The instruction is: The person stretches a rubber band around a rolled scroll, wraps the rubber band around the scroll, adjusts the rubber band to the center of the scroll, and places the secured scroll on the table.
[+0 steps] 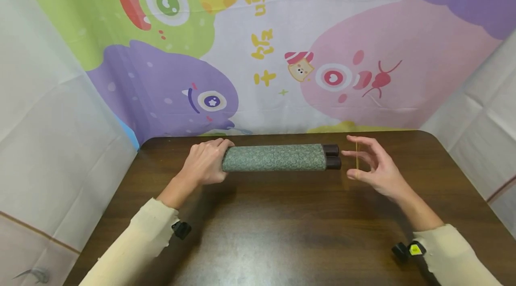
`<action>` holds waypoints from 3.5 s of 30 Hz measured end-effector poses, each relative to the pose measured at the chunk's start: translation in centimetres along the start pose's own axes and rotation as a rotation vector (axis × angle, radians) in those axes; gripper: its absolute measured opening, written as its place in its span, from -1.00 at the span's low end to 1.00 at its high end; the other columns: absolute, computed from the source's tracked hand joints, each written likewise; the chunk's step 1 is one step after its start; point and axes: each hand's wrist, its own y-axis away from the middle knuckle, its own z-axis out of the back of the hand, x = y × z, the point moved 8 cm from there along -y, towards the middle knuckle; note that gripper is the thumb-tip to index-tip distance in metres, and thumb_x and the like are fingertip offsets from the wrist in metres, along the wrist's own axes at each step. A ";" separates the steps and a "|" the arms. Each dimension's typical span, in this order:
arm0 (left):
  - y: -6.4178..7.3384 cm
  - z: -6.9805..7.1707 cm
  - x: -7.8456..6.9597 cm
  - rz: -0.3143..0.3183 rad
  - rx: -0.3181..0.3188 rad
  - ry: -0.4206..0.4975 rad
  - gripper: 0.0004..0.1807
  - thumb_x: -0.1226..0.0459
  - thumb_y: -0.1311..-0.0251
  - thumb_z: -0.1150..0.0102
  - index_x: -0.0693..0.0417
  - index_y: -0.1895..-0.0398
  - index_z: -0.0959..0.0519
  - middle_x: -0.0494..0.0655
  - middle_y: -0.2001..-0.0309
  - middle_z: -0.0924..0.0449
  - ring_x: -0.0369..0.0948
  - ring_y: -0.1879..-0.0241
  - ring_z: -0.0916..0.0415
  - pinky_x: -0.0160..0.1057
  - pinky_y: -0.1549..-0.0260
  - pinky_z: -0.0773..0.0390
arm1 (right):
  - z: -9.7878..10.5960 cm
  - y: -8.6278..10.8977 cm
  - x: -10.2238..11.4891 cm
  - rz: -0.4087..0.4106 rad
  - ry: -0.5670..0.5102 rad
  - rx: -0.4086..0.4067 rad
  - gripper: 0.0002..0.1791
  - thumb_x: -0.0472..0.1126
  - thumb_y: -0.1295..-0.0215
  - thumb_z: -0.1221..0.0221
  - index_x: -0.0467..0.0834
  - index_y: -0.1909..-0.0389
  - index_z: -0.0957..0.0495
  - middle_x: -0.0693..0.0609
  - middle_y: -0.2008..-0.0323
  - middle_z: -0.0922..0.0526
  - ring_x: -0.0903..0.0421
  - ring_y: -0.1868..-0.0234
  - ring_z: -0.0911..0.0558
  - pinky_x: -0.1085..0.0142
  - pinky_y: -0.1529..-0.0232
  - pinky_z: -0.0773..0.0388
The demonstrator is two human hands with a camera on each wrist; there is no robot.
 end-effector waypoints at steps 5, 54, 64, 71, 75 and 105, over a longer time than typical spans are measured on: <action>0.0 0.0 -0.1 0.000 0.006 0.000 -0.24 0.13 0.22 -0.68 0.00 -0.20 -0.67 0.02 -0.01 -0.84 0.09 0.11 -0.84 0.15 0.33 -0.78 | -0.1 -0.2 0.0 0.007 -0.012 -0.007 -0.15 -0.73 -0.29 -0.31 -0.42 -0.59 -0.28 0.23 -0.60 -0.48 0.27 -0.41 -0.73 0.30 0.09 -0.87; -0.1 -0.1 -0.5 0.007 0.015 0.010 -0.24 0.15 0.22 -0.68 0.00 -0.21 -0.67 0.02 -0.04 -0.84 0.09 0.10 -0.83 0.15 0.33 -0.77 | -1.8 -1.5 -2.1 -0.107 -0.046 -0.004 -0.24 -0.64 -0.34 -0.36 -0.31 -0.53 -0.38 0.33 -0.53 -0.55 0.30 -0.27 -0.72 0.07 0.18 -0.90; -0.2 -0.1 -0.6 0.002 0.013 0.012 -0.25 0.15 0.21 -0.68 0.00 -0.21 -0.67 0.02 -0.04 -0.84 0.08 0.08 -0.84 0.15 0.31 -0.78 | -2.2 -2.0 -2.3 -0.149 -0.038 0.006 -0.24 -0.60 -0.39 -0.35 -0.37 -0.56 -0.32 0.33 -0.52 -0.53 0.34 -0.31 -0.70 0.07 0.14 -0.90; -0.3 -0.2 -0.7 -0.005 0.001 0.011 -0.25 0.15 0.21 -0.68 0.01 -0.20 -0.67 0.02 -0.03 -0.84 0.07 0.09 -0.83 0.14 0.32 -0.78 | -2.4 -2.2 -2.3 -0.139 -0.033 0.009 -0.26 -0.60 -0.39 -0.34 -0.39 -0.55 -0.33 0.32 -0.51 -0.54 0.37 -0.36 -0.66 0.11 0.15 -0.90; -0.3 -0.2 -0.8 -0.008 -0.003 0.012 -0.24 0.15 0.22 -0.68 0.01 -0.20 -0.67 0.02 -0.02 -0.84 0.07 0.10 -0.83 0.13 0.32 -0.78 | -2.4 -2.3 -2.3 -0.138 -0.033 0.008 -0.27 -0.59 -0.40 -0.35 -0.40 -0.54 -0.33 0.32 -0.50 -0.56 0.36 -0.33 -0.68 0.12 0.16 -0.90; -0.6 -0.5 -0.9 -0.024 -0.003 0.010 -0.24 0.16 0.24 -0.68 0.00 -0.20 -0.67 0.00 -0.03 -0.84 0.06 0.09 -0.83 0.12 0.34 -0.77 | -3.4 -3.0 -2.2 -0.126 -0.003 0.020 -0.30 -0.57 -0.40 -0.37 -0.35 -0.52 -0.41 0.31 -0.48 -0.56 0.27 -0.09 -0.71 0.06 0.17 -0.90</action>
